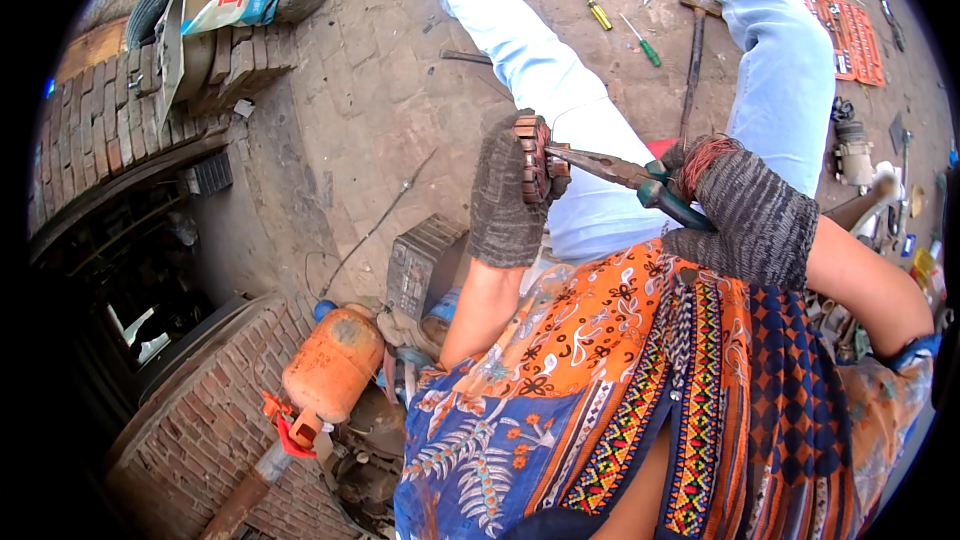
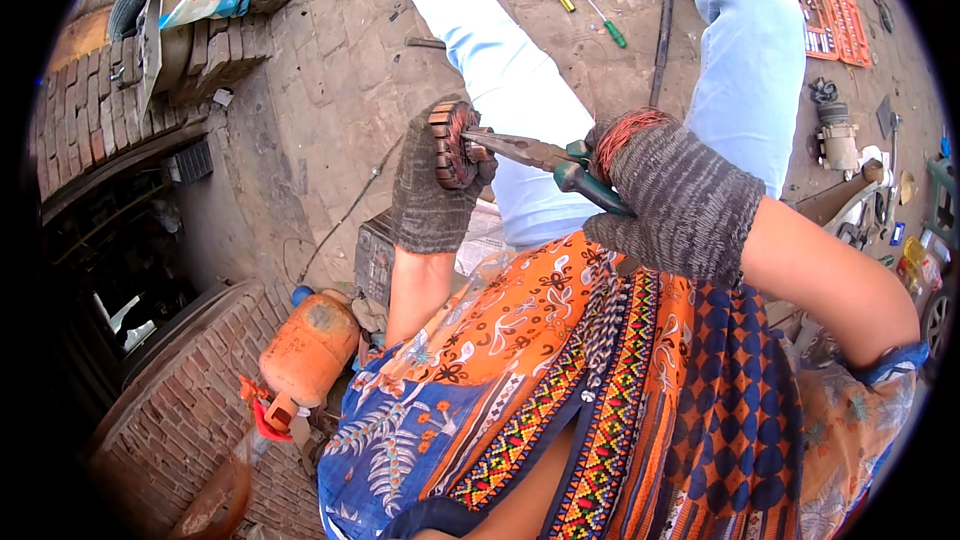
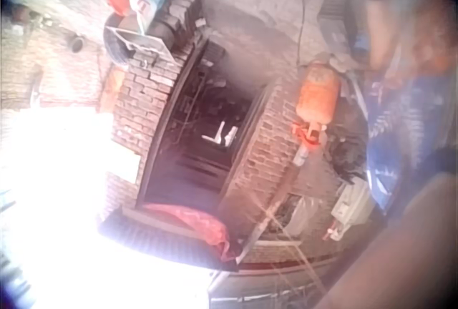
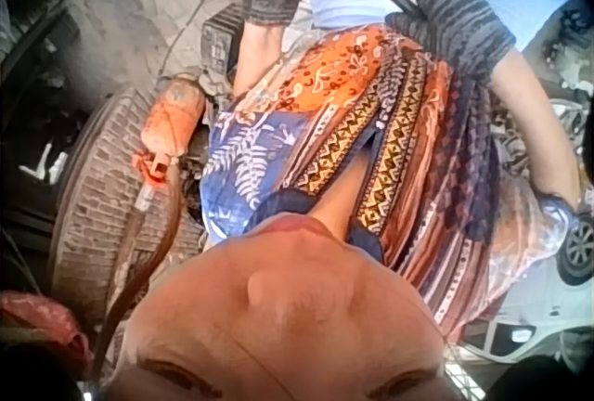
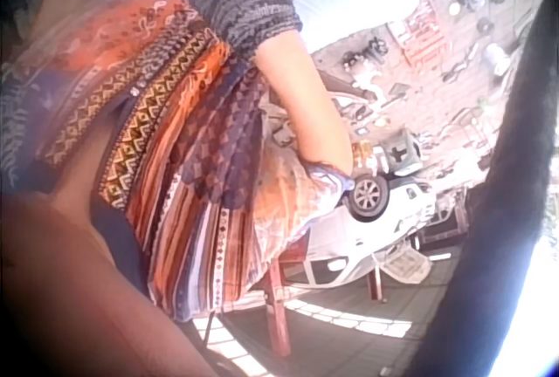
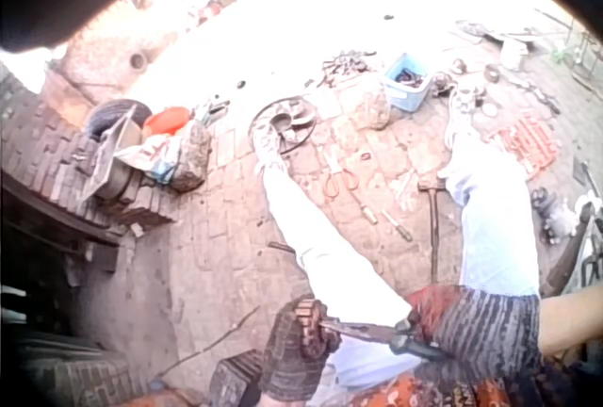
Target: The person sits on the ground and uses pliers and a screwdriver to manipulate a cylindrical electrical component with copper windings. They repeatedly adjust the wires and internal parts of the component while surrounded by various tools.
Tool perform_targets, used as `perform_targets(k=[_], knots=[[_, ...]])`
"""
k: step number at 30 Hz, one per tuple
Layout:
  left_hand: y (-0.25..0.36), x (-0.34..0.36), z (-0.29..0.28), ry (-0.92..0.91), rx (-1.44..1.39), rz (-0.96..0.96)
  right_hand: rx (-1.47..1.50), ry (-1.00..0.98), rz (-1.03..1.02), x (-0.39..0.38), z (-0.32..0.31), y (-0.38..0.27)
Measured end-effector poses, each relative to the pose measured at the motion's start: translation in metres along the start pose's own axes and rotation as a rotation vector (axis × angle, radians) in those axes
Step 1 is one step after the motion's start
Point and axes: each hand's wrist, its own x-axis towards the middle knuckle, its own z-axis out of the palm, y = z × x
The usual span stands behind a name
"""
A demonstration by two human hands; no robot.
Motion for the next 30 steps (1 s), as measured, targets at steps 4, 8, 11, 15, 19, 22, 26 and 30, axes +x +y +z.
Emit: perform_targets(k=[4, 8, 11, 15, 19, 22, 26, 30], knots=[[0.002, 0.0, 0.002, 0.074, -0.142, -0.068, 0.43, -0.069, 0.062, 0.005, -0.009, 0.0], [0.004, -0.003, 0.002, 0.015, 0.053, -0.024, 0.71, -0.202, 0.156, 0.018, -0.045, -0.023], [0.002, -0.006, 0.007, 0.063, 0.067, 0.011, 0.429, -0.295, 0.112, 0.025, -0.063, -0.035], [-0.001, -0.009, 0.006, 0.128, 0.137, 0.081, 0.431, -0.332, 0.024, 0.026, -0.06, -0.021], [0.0, -0.004, 0.008, 0.07, 0.296, 0.148, 0.167, -0.125, 0.081, 0.01, -0.032, -0.009], [0.004, -0.009, 0.014, 0.1, 0.334, 0.182, 0.113, -0.087, 0.077, 0.007, -0.024, -0.003], [0.003, -0.008, 0.013, 0.075, 0.299, 0.191, 0.083, -0.064, 0.075, 0.004, -0.021, -0.004], [0.002, -0.009, 0.019, 0.066, 0.321, 0.264, 0.051, -0.053, 0.083, 0.006, -0.017, -0.006]])
